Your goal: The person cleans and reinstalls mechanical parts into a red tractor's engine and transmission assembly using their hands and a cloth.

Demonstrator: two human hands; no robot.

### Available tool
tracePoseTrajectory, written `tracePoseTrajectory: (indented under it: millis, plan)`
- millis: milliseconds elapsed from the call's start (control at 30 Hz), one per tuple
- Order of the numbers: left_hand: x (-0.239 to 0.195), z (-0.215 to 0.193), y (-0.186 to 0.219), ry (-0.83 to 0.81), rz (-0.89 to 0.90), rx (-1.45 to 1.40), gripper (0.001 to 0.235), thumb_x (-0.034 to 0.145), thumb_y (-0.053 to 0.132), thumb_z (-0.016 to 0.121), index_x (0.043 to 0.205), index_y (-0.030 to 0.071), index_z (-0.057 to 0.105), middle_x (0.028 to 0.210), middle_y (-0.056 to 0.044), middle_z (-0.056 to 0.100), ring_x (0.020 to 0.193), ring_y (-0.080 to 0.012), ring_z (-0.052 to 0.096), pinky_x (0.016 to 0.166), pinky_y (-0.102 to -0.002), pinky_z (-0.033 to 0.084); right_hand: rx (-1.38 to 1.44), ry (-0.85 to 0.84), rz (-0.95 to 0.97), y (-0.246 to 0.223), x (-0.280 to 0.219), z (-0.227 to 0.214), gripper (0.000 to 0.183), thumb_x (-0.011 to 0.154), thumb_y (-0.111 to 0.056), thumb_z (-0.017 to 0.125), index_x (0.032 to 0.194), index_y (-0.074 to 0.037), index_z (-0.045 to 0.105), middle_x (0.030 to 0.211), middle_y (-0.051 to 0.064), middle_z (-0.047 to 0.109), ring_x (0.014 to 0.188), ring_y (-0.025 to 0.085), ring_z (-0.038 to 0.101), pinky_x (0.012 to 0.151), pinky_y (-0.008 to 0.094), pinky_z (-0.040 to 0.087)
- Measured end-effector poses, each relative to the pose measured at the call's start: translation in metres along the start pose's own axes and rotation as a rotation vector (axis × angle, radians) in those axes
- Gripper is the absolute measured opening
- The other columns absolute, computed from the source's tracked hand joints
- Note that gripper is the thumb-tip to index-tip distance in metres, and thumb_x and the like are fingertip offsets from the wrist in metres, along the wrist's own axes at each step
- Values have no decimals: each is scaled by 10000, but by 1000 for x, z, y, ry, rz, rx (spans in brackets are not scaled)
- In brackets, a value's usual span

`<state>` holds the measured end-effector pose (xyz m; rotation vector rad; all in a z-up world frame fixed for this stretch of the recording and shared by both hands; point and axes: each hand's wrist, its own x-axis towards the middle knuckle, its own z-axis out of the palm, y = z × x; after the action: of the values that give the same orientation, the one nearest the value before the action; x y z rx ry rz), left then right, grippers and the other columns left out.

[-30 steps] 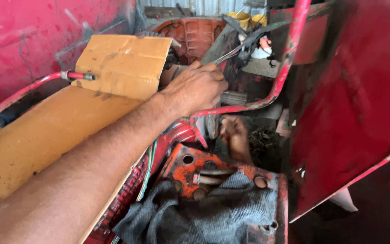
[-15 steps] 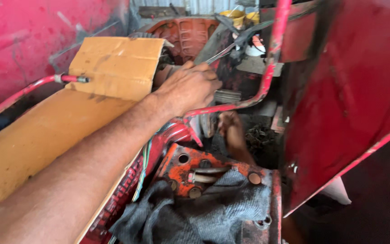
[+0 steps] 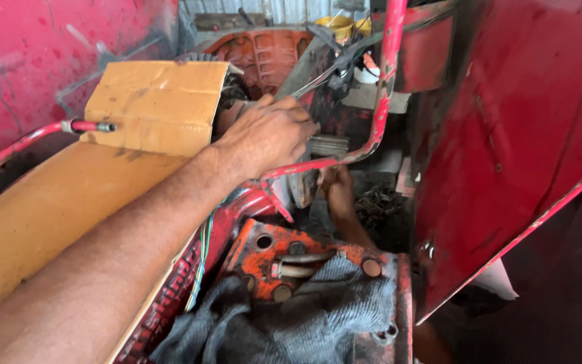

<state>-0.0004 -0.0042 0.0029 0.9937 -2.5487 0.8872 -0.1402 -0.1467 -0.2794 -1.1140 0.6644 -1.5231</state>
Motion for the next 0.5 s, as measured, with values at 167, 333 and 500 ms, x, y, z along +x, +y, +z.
tracePoseTrajectory:
  millis: [167, 333, 500]
  plan:
    - [-2, -2, -2, 46, 43, 31, 206, 875, 227, 648, 1016, 105, 736, 1012, 0, 705, 1068, -220, 607, 867, -427, 469, 110, -86, -1, 0, -18, 7, 139, 1002, -196, 634, 1076, -82, 604, 722, -3, 561, 553, 83, 453, 487, 253, 357]
    - [-3, 5, 1, -51, -13, 38, 171, 877, 237, 657, 982, 127, 735, 1001, -9, 694, 1061, -213, 606, 862, -429, 465, 253, -89, 24, 3, -39, 6, 166, 992, -193, 636, 1108, -77, 606, 723, -20, 520, 590, 70, 436, 513, 249, 362]
    - [-2, 4, -5, 4, 48, 90, 196, 847, 247, 662, 982, 122, 732, 988, 9, 692, 1051, -216, 607, 848, -426, 469, 357, -83, 85, -11, -15, 15, 145, 1010, -187, 640, 1062, -74, 565, 756, -36, 519, 630, 72, 457, 541, 260, 387]
